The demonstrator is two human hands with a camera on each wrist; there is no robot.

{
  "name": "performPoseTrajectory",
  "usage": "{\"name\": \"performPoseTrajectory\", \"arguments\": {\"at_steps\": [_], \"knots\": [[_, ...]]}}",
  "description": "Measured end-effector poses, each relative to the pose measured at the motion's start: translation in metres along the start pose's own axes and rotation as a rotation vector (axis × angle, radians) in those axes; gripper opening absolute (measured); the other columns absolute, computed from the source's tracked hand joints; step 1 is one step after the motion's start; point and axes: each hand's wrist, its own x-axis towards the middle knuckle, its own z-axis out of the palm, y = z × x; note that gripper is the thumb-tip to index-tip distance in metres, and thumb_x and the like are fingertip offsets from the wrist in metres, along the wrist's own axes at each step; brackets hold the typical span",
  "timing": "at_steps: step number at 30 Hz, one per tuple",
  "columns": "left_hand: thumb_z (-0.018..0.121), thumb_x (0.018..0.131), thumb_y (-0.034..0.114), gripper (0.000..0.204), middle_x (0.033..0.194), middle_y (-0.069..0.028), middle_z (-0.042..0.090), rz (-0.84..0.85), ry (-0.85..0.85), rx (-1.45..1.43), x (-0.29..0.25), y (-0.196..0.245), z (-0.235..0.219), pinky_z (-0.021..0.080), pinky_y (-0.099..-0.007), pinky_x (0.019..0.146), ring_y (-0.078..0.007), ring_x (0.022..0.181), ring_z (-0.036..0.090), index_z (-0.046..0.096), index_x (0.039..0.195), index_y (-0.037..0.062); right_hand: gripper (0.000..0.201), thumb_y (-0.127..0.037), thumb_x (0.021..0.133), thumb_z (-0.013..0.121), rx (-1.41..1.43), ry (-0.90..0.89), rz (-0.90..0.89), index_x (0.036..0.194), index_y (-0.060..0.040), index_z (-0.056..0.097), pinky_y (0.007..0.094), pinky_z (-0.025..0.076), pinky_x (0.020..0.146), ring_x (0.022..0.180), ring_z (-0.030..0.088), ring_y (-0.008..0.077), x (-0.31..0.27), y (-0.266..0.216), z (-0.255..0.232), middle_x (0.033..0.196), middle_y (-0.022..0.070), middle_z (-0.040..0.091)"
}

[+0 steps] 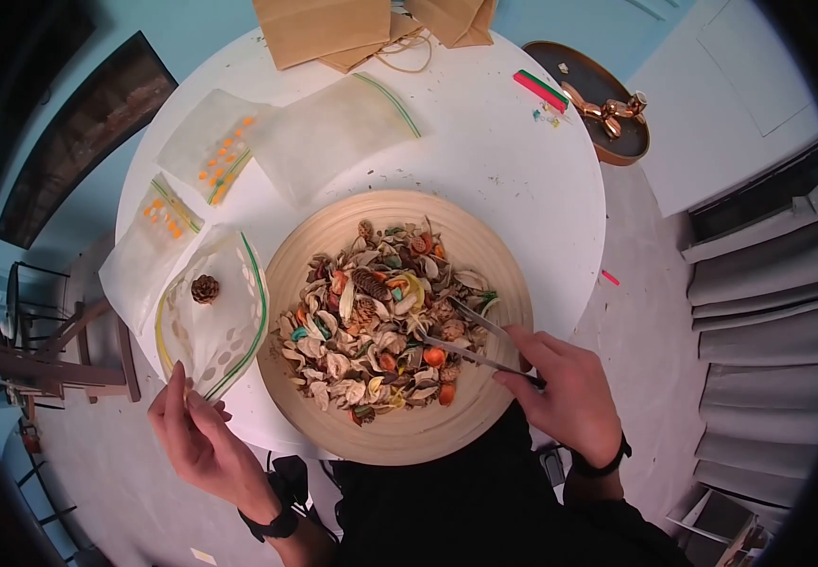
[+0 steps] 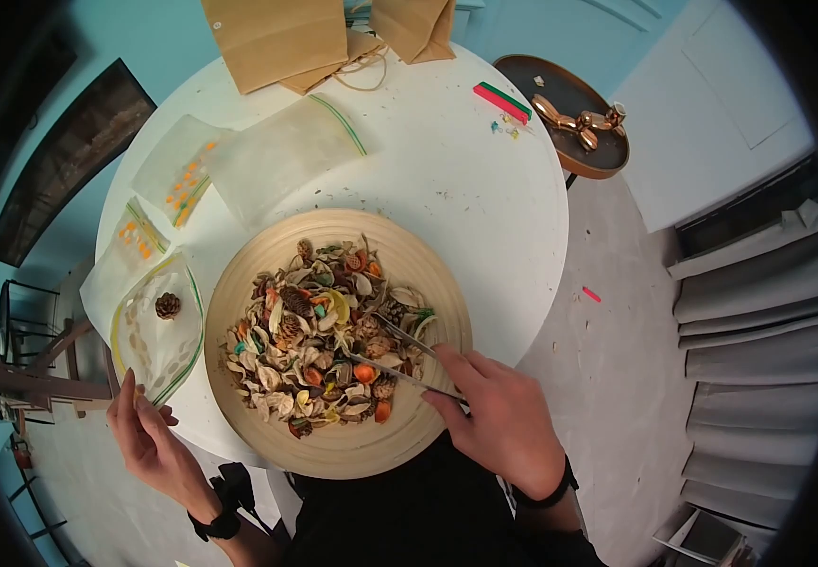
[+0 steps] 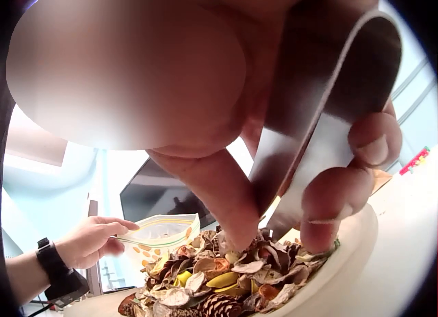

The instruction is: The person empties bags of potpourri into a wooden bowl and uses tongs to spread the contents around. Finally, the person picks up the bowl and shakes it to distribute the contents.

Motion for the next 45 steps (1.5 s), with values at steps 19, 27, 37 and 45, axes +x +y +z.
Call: {"name": "performPoseTrajectory", "arguments": {"at_steps": [19,27,37,45], "knots": [[0.053,0.103,0.006,0.031,0.109,-0.0090,0.058,-0.023,0.020,-0.038,-0.002,0.002,-0.001,0.047,-0.0236,0.061,-0.0099,0.077,0.054,0.065,0.129,-0.0025,0.033,-0.012,0.082,0.079,0.003,0.117,0.015,0.113,-0.0061,0.071,0.0387,0.048,0.057,0.063,0.061,0.0285,-0.006,-0.002,-0.002,0.073,0.0087,0.061],[0.053,0.105,0.008,0.032,0.109,-0.0048,0.057,-0.012,0.003,-0.073,-0.004,0.005,0.001,0.046,-0.0228,0.066,-0.0069,0.075,0.052,0.064,0.133,0.0001,0.033,-0.011,0.080,0.080,-0.040,0.186,0.058,0.113,-0.0088,0.072,0.0381,0.046,0.055,0.058,0.058,0.0271,-0.005,-0.008,-0.015,0.069,0.0072,0.060],[0.061,0.092,-0.005,0.039,0.103,-0.0098,0.060,0.059,-0.009,-0.031,-0.004,0.009,-0.002,0.046,-0.0271,0.065,-0.0141,0.079,0.055,0.067,0.130,0.0009,0.035,-0.006,0.078,0.080,-0.024,0.230,-0.058,0.112,-0.0071,0.073,0.0360,0.045,0.052,0.055,0.056,0.0252,0.012,-0.034,-0.027,0.068,0.0077,0.060],[0.062,0.097,0.000,0.038,0.105,-0.0068,0.056,0.154,-0.050,0.017,-0.005,0.021,-0.009,0.048,-0.0216,0.060,-0.0074,0.069,0.055,0.064,0.134,0.0003,0.031,-0.015,0.085,0.073,-0.123,0.173,-0.576,0.114,-0.0068,0.068,0.0353,0.050,0.055,0.067,0.064,0.0219,0.071,-0.103,-0.005,0.073,0.0039,0.060]]}}
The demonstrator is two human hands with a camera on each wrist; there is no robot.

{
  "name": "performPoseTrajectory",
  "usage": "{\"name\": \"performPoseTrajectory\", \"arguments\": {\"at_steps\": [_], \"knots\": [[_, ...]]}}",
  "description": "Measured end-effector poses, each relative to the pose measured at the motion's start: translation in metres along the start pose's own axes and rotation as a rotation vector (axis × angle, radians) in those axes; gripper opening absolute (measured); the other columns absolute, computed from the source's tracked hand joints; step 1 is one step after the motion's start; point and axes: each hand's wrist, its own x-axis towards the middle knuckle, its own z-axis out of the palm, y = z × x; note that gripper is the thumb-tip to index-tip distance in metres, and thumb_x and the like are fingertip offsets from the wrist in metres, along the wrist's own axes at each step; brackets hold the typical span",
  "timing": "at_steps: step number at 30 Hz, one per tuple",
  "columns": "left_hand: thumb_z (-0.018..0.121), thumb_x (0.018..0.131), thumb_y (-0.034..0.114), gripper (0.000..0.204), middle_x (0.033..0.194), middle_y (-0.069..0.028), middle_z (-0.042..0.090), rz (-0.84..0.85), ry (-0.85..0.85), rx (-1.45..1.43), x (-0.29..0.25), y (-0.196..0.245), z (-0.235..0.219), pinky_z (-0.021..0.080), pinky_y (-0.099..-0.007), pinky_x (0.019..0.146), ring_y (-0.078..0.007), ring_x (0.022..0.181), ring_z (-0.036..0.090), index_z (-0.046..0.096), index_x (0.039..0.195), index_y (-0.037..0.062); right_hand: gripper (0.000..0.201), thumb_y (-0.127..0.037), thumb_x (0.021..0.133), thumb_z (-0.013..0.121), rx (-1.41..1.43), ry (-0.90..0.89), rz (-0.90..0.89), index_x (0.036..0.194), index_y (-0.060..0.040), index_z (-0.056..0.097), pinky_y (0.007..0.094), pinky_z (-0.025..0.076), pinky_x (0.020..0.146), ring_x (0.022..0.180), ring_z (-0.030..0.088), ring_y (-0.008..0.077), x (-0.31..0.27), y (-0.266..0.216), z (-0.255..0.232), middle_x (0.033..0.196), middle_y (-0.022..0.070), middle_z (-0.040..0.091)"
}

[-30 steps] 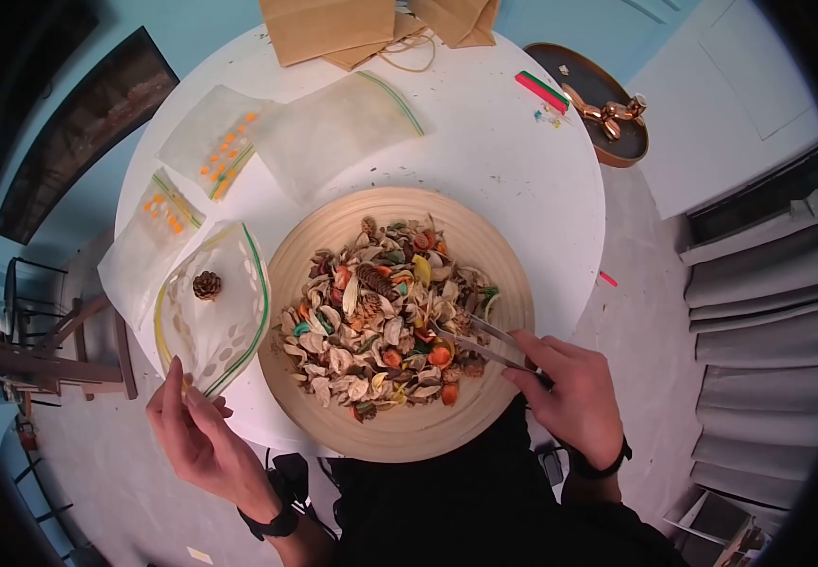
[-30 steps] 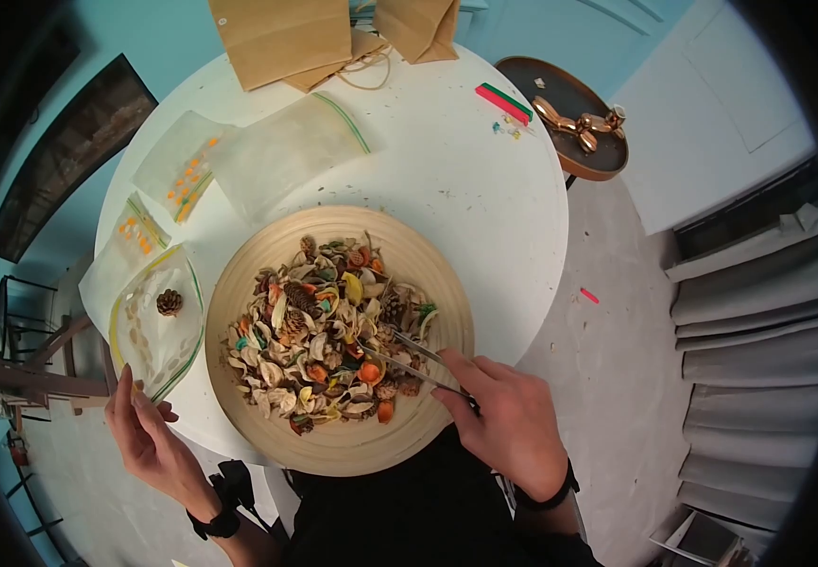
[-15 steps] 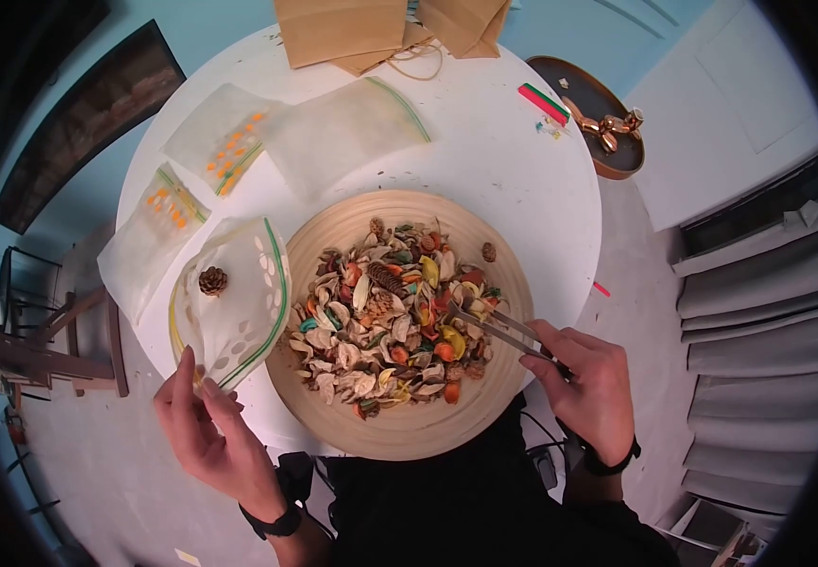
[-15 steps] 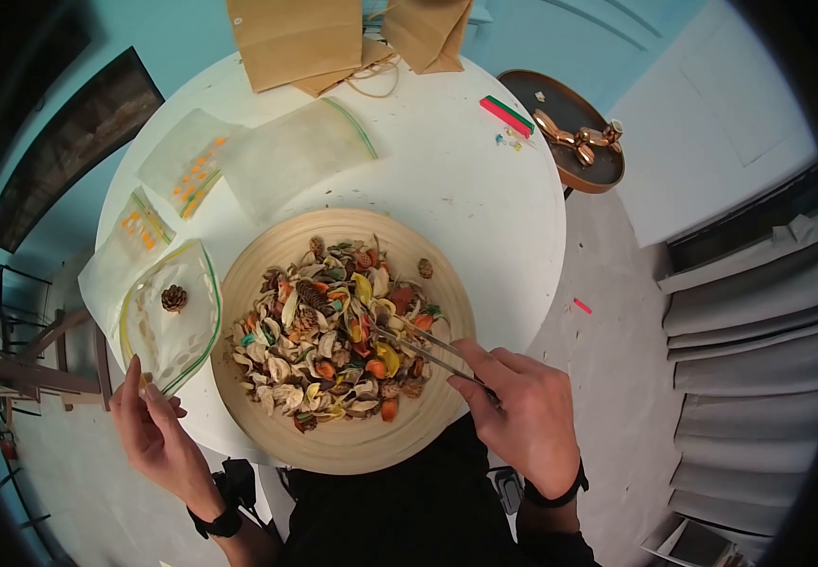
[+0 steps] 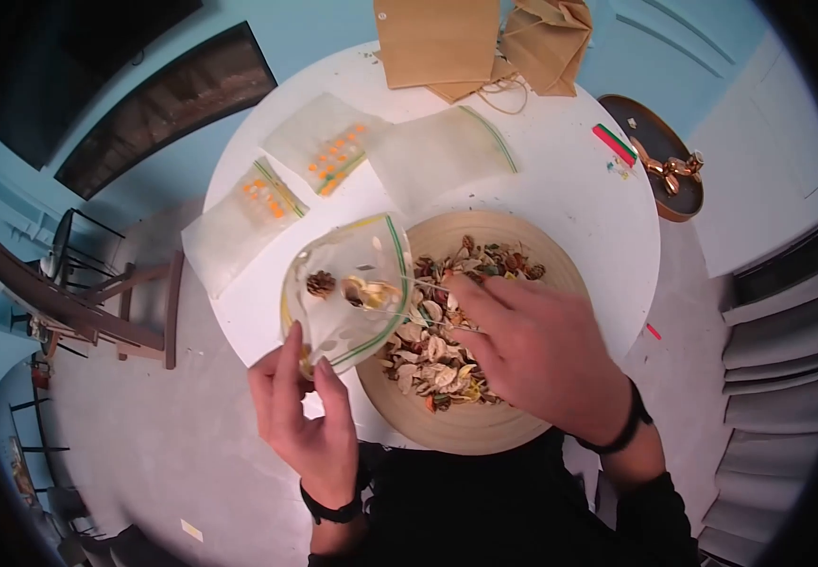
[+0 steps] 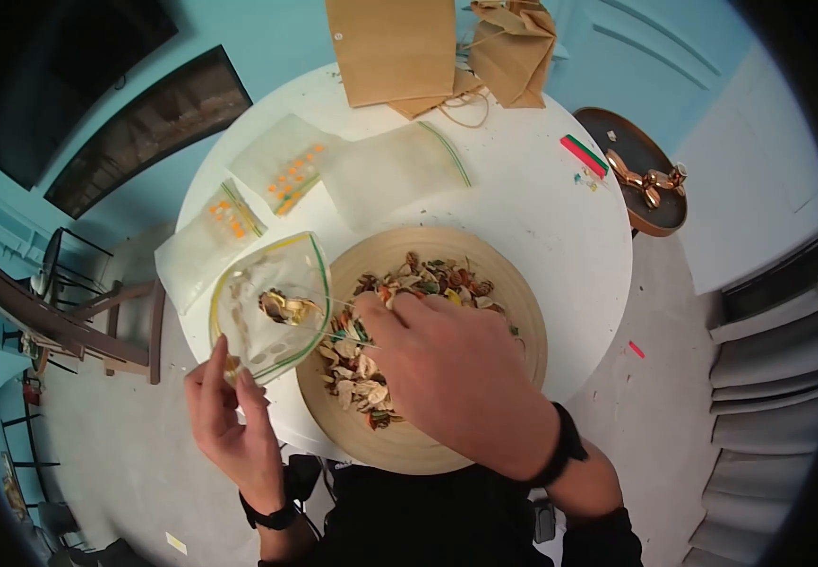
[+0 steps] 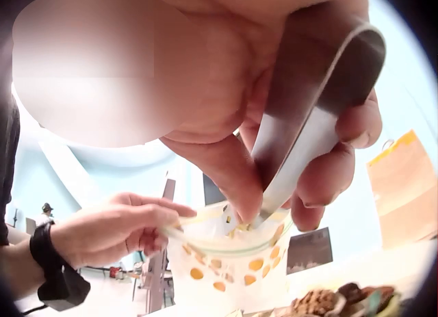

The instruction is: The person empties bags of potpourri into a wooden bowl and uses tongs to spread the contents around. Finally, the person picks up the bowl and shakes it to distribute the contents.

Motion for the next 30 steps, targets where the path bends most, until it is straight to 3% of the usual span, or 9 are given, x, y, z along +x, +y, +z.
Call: {"name": "performPoseTrajectory", "arguments": {"at_steps": [2,6,8,10,11,14,23,26,30], "knots": [[0.062,0.097,0.000,0.037,0.105,-0.0066,0.057,-0.024,-0.023,-0.030,-0.001,0.002,0.000,0.048,-0.0217,0.060,-0.0075,0.069,0.055,0.064,0.134,0.0003,0.037,-0.017,0.085,0.074,0.080,-0.014,-0.013,0.119,-0.0040,0.068,0.0405,0.047,0.057,0.067,0.060,0.0286,0.006,0.001,0.011,0.072,0.0082,0.057],[0.060,0.098,0.000,0.036,0.104,-0.0059,0.057,-0.060,-0.019,-0.034,0.002,-0.007,-0.003,0.047,-0.0213,0.060,-0.0072,0.069,0.055,0.064,0.134,0.0002,0.042,-0.010,0.080,0.078,0.105,0.086,0.122,0.120,-0.0050,0.069,0.0383,0.050,0.058,0.064,0.063,0.0284,-0.025,0.015,-0.010,0.081,0.0108,0.066],[0.058,0.099,0.000,0.036,0.102,-0.0045,0.057,-0.011,0.012,-0.017,0.010,-0.019,-0.005,0.046,-0.0213,0.061,-0.0066,0.069,0.055,0.063,0.135,0.0005,0.047,-0.004,0.077,0.080,0.152,0.078,0.257,0.122,-0.0033,0.069,0.0350,0.050,0.060,0.061,0.062,0.0238,-0.048,0.026,-0.020,0.083,0.0101,0.068],[0.056,0.099,0.001,0.036,0.094,-0.0035,0.056,-0.143,0.041,-0.110,0.026,-0.025,-0.010,0.045,-0.0232,0.062,-0.0067,0.071,0.052,0.063,0.135,0.0006,0.048,-0.007,0.077,0.082,0.180,0.008,0.607,0.122,-0.0035,0.067,0.0357,0.051,0.059,0.061,0.062,0.0271,-0.069,0.036,-0.037,0.079,0.0116,0.066],[0.054,0.102,0.003,0.036,0.095,-0.0020,0.054,-0.134,0.066,-0.135,0.035,-0.029,-0.010,0.045,-0.0220,0.062,-0.0059,0.071,0.051,0.062,0.136,-0.0001,0.049,-0.006,0.078,0.081,0.184,0.037,0.569,0.124,-0.0014,0.066,0.0344,0.049,0.059,0.060,0.059,0.0254,-0.084,0.051,-0.035,0.078,0.0131,0.064],[0.054,0.103,0.005,0.037,0.104,-0.0031,0.055,-0.111,0.145,-0.096,0.048,-0.018,-0.016,0.046,-0.0214,0.063,-0.0059,0.073,0.052,0.061,0.138,0.0011,0.046,-0.010,0.081,0.079,0.215,-0.036,0.768,0.124,-0.0004,0.065,0.0349,0.048,0.061,0.060,0.057,0.0249,-0.116,0.072,-0.030,0.077,0.0138,0.064],[0.055,0.103,0.008,0.037,0.099,-0.0016,0.055,-0.159,0.007,-0.021,0.009,-0.013,0.014,0.047,-0.0235,0.067,-0.0072,0.076,0.052,0.061,0.139,0.0024,0.041,-0.020,0.086,0.075,0.287,-0.218,0.816,0.121,-0.0016,0.065,0.0396,0.051,0.066,0.070,0.065,0.0321,-0.107,0.071,-0.025,0.085,0.0153,0.068],[0.054,0.104,0.008,0.037,0.102,-0.0018,0.055,-0.164,0.005,-0.026,0.004,-0.014,0.014,0.048,-0.0236,0.068,-0.0070,0.077,0.052,0.059,0.140,0.0024,0.040,-0.021,0.086,0.075,0.216,-0.180,0.684,0.120,-0.0030,0.066,0.0396,0.052,0.067,0.071,0.066,0.0328,-0.105,0.072,-0.010,0.087,0.0145,0.069],[0.055,0.104,0.008,0.038,0.106,-0.0019,0.054,-0.175,0.034,-0.080,-0.001,-0.020,0.010,0.047,-0.0233,0.069,-0.0069,0.078,0.051,0.059,0.141,0.0023,0.040,-0.022,0.086,0.076,0.210,-0.158,0.670,0.120,-0.0034,0.066,0.0396,0.052,0.067,0.071,0.067,0.0323,-0.110,0.073,-0.004,0.087,0.0138,0.069]]}}
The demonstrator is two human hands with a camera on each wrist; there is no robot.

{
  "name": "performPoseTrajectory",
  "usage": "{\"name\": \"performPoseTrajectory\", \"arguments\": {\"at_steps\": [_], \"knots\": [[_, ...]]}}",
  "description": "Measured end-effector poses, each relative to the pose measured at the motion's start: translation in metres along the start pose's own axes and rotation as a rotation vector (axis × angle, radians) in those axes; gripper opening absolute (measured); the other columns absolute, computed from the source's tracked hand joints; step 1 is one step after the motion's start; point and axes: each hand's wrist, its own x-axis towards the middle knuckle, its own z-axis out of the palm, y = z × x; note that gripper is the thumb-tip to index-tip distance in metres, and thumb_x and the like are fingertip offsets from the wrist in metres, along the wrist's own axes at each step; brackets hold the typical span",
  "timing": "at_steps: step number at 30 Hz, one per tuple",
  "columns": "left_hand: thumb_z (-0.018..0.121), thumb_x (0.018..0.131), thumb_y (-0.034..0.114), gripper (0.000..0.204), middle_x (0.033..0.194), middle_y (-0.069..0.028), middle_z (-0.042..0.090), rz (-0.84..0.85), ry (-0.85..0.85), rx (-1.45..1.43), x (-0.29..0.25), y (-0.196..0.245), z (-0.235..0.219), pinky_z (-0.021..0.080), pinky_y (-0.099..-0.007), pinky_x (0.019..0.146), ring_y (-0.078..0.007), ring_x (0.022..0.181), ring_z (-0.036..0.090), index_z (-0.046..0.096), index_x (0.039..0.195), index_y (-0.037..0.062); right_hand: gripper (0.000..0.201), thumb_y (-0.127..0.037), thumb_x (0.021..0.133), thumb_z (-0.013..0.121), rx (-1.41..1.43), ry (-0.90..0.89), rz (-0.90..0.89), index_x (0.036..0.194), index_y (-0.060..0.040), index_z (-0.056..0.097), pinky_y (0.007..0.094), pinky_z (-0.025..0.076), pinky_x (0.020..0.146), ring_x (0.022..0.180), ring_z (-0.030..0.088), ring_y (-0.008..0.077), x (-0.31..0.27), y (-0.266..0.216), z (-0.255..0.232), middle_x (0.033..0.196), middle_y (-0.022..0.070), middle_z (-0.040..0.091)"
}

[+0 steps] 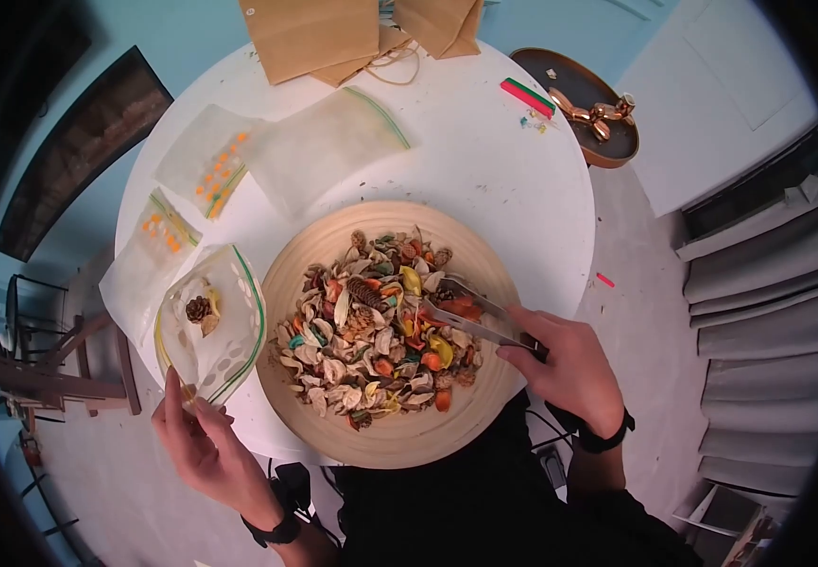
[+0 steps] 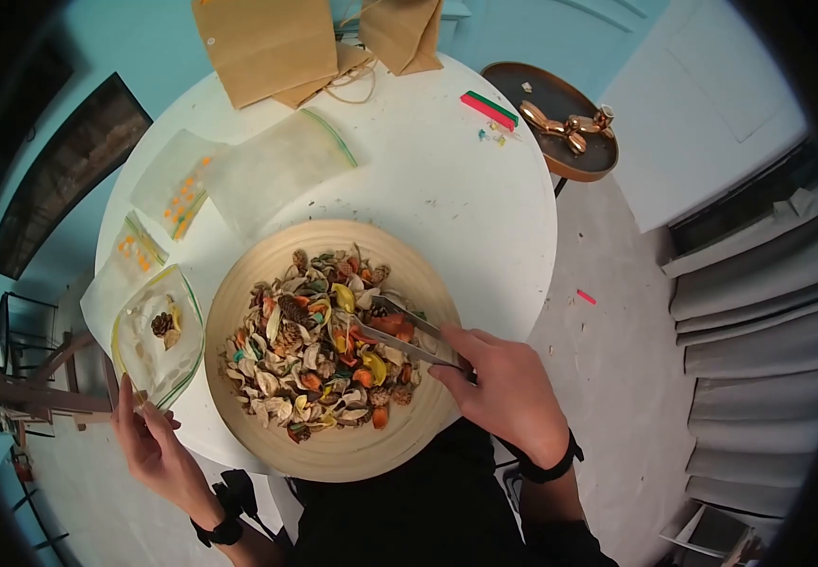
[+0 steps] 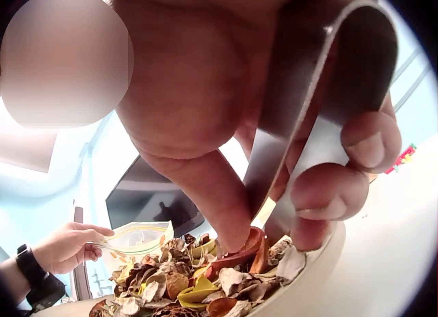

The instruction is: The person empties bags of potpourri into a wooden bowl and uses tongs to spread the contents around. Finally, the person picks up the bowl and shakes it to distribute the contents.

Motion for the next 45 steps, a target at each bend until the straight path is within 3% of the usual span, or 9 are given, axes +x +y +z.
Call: {"name": "performPoseTrajectory", "arguments": {"at_steps": [9,18,20,23,25,30,32,34,45], "knots": [[0.055,0.103,0.007,0.038,0.109,-0.0041,0.054,0.001,-0.028,-0.030,0.002,0.002,0.001,0.046,-0.0242,0.068,-0.0087,0.080,0.052,0.058,0.140,-0.0006,0.042,-0.017,0.082,0.079,-0.054,-0.023,0.062,0.121,-0.0070,0.066,0.0402,0.051,0.063,0.069,0.066,0.0326,-0.013,0.001,-0.016,0.080,0.0130,0.067],[0.055,0.103,0.005,0.037,0.110,-0.0064,0.054,0.003,-0.017,-0.018,0.001,-0.002,-0.004,0.045,-0.0248,0.066,-0.0096,0.082,0.054,0.059,0.138,-0.0021,0.044,-0.019,0.084,0.075,-0.368,-0.092,-0.105,0.124,-0.0059,0.063,0.0436,0.052,0.068,0.081,0.066,0.0335,0.006,-0.011,-0.039,0.086,0.0119,0.064],[0.055,0.103,0.005,0.037,0.110,-0.0064,0.054,-0.001,-0.012,-0.009,0.001,-0.002,-0.003,0.045,-0.0245,0.065,-0.0094,0.082,0.054,0.059,0.138,-0.0018,0.044,-0.019,0.086,0.074,-0.465,-0.174,-0.128,0.126,-0.0048,0.060,0.0438,0.052,0.071,0.084,0.066,0.0336,0.015,-0.015,-0.045,0.089,0.0114,0.064],[0.054,0.104,0.008,0.037,0.107,-0.0015,0.054,-0.006,-0.009,-0.010,0.001,-0.002,-0.003,0.045,-0.0226,0.069,-0.0066,0.077,0.049,0.059,0.141,0.0018,0.043,-0.020,0.087,0.073,-0.493,-0.211,-0.241,0.125,-0.0040,0.060,0.0442,0.052,0.071,0.084,0.066,0.0336,0.024,-0.014,-0.045,0.089,0.0111,0.064],[0.055,0.102,0.005,0.037,0.110,-0.0064,0.054,0.006,-0.016,-0.014,0.002,-0.002,-0.003,0.045,-0.0235,0.063,-0.0090,0.080,0.053,0.059,0.139,-0.0013,0.041,-0.020,0.088,0.073,-0.494,-0.227,-0.264,0.124,-0.0039,0.060,0.0443,0.052,0.071,0.084,0.066,0.0331,0.031,-0.015,-0.044,0.089,0.0108,0.065],[0.055,0.102,0.005,0.037,0.110,-0.0064,0.055,0.002,0.000,-0.019,0.001,-0.002,-0.002,0.045,-0.0236,0.063,-0.0088,0.079,0.054,0.059,0.138,-0.0024,0.039,-0.021,0.088,0.073,-0.529,-0.276,-0.291,0.122,-0.0046,0.062,0.0434,0.052,0.070,0.083,0.067,0.0313,0.031,-0.016,-0.046,0.086,0.0092,0.065],[0.056,0.102,0.005,0.037,0.111,-0.0064,0.055,0.005,0.001,-0.023,0.000,-0.003,-0.003,0.045,-0.0237,0.063,-0.0088,0.078,0.054,0.059,0.138,-0.0028,0.041,-0.023,0.085,0.076,-0.521,-0.228,-0.283,0.122,-0.0094,0.064,0.0420,0.049,0.071,0.077,0.065,0.0304,0.027,-0.013,-0.045,0.079,0.0071,0.063],[0.055,0.104,0.008,0.037,0.110,-0.0019,0.056,0.005,-0.009,-0.032,0.000,-0.001,-0.001,0.045,-0.0226,0.068,-0.0066,0.078,0.049,0.059,0.140,0.0013,0.040,-0.022,0.086,0.075,-0.534,-0.228,-0.291,0.122,-0.0081,0.064,0.0417,0.050,0.069,0.079,0.066,0.0298,0.026,-0.015,-0.047,0.081,0.0073,0.064],[0.054,0.104,0.008,0.037,0.108,-0.0027,0.056,0.025,-0.013,-0.014,-0.002,-0.005,-0.004,0.044,-0.0229,0.069,-0.0073,0.078,0.049,0.059,0.140,0.0000,0.036,-0.019,0.085,0.075,-0.423,-0.112,-0.288,0.118,-0.0086,0.066,0.0424,0.050,0.064,0.074,0.065,0.0312,0.024,-0.014,-0.058,0.077,0.0086,0.064]]}}
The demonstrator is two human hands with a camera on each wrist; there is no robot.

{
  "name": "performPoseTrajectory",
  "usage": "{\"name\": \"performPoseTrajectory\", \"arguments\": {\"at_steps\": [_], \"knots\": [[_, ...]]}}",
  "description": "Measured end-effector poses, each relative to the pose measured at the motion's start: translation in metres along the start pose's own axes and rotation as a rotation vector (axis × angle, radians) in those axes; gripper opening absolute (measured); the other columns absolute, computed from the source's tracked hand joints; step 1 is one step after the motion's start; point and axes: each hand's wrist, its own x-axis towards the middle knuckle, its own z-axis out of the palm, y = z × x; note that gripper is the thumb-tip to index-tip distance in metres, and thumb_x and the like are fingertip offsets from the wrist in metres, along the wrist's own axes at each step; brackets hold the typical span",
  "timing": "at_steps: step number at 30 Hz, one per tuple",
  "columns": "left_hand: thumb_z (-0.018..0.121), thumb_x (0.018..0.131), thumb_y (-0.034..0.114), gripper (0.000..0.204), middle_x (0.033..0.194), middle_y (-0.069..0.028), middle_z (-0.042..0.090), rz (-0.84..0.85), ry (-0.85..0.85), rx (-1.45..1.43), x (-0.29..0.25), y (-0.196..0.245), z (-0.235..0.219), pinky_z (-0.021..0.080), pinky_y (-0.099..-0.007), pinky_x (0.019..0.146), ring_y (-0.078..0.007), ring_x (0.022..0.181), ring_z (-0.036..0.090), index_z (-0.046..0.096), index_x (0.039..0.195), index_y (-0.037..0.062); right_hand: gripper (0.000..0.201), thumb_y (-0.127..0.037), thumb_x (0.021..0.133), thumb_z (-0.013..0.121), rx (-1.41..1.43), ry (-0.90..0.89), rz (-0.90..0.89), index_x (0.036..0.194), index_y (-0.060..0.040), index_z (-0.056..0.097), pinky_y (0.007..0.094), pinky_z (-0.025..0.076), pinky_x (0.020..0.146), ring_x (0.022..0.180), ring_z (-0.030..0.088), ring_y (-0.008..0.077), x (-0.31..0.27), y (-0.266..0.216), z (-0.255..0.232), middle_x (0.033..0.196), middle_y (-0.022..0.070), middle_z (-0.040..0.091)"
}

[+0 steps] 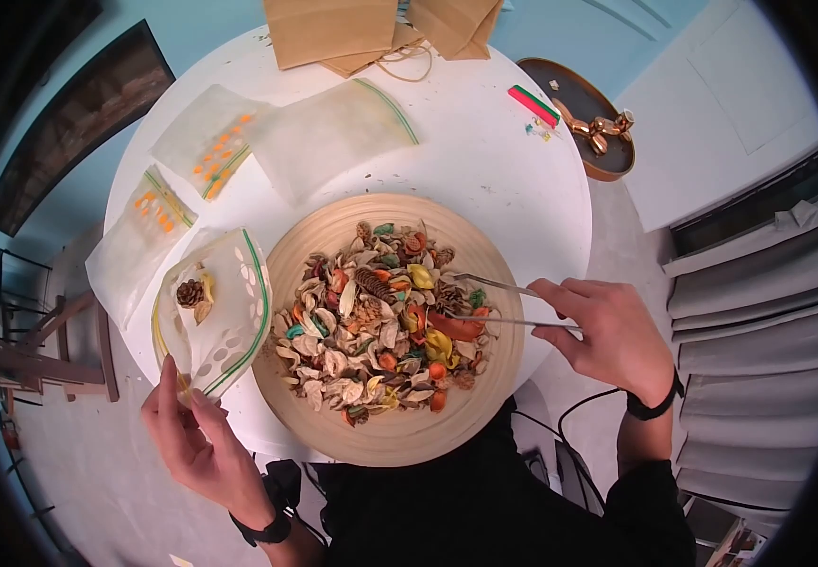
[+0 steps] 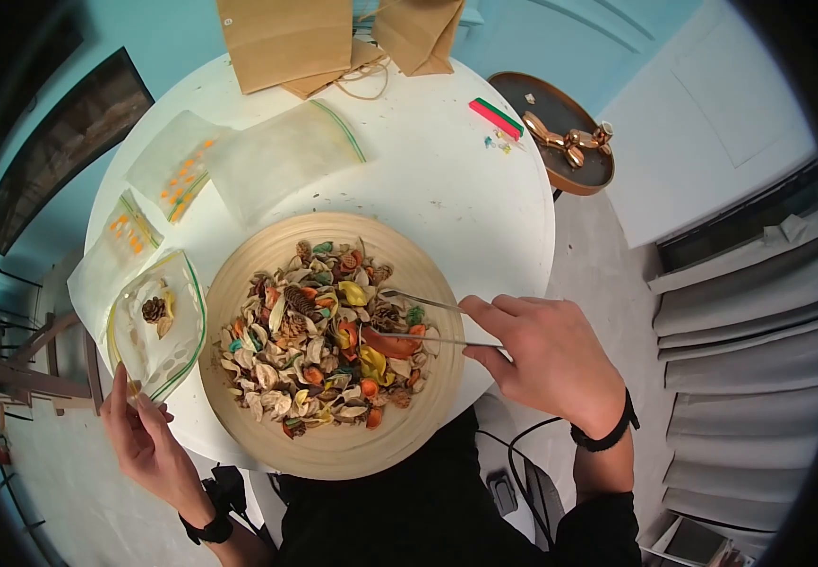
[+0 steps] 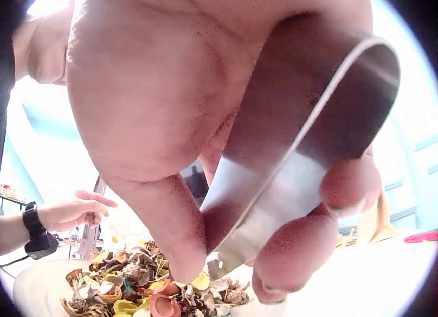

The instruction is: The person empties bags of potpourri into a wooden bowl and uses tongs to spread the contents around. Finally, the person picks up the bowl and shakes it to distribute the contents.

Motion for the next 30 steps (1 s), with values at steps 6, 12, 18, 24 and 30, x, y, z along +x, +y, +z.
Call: {"name": "performPoseTrajectory", "arguments": {"at_steps": [6,12,18,24,30], "knots": [[0.054,0.104,0.009,0.038,0.107,-0.0023,0.055,-0.018,0.001,-0.020,0.000,-0.003,-0.002,0.043,-0.0230,0.069,-0.0070,0.078,0.049,0.058,0.141,-0.0005,0.043,-0.021,0.084,0.076,-0.029,-0.124,0.016,0.122,-0.0057,0.064,0.0431,0.051,0.068,0.079,0.065,0.0331,0.000,0.003,-0.009,0.083,0.0108,0.065],[0.053,0.105,0.009,0.038,0.107,-0.0019,0.054,-0.022,-0.001,-0.008,-0.001,-0.001,0.000,0.043,-0.0229,0.069,-0.0070,0.078,0.048,0.058,0.141,-0.0008,0.043,-0.023,0.086,0.074,-0.094,-0.243,-0.013,0.123,-0.0039,0.061,0.0439,0.051,0.071,0.082,0.066,0.0337,0.013,0.003,-0.002,0.084,0.0107,0.065],[0.054,0.105,0.009,0.038,0.107,-0.0016,0.055,-0.033,0.003,-0.016,-0.001,0.000,0.001,0.044,-0.0228,0.069,-0.0069,0.078,0.048,0.058,0.141,-0.0001,0.041,-0.021,0.087,0.073,-0.066,-0.201,-0.084,0.122,-0.0036,0.061,0.0442,0.051,0.070,0.082,0.066,0.0338,0.016,0.007,0.006,0.084,0.0108,0.065],[0.054,0.104,0.009,0.037,0.107,-0.0018,0.055,-0.022,-0.002,-0.017,-0.002,0.002,0.004,0.044,-0.0224,0.069,-0.0069,0.079,0.049,0.059,0.140,0.0008,0.041,-0.020,0.087,0.073,-0.057,-0.152,-0.090,0.123,-0.0043,0.061,0.0446,0.050,0.069,0.081,0.066,0.0328,0.015,0.007,0.006,0.083,0.0098,0.065],[0.054,0.104,0.009,0.038,0.110,-0.0024,0.056,-0.010,0.002,-0.005,-0.001,0.002,0.001,0.045,-0.0229,0.069,-0.0068,0.080,0.050,0.059,0.141,0.0012,0.039,-0.019,0.087,0.073,-0.071,-0.184,-0.069,0.122,-0.0056,0.063,0.0436,0.050,0.068,0.080,0.066,0.0319,0.012,0.008,0.004,0.080,0.0092,0.065]]}}
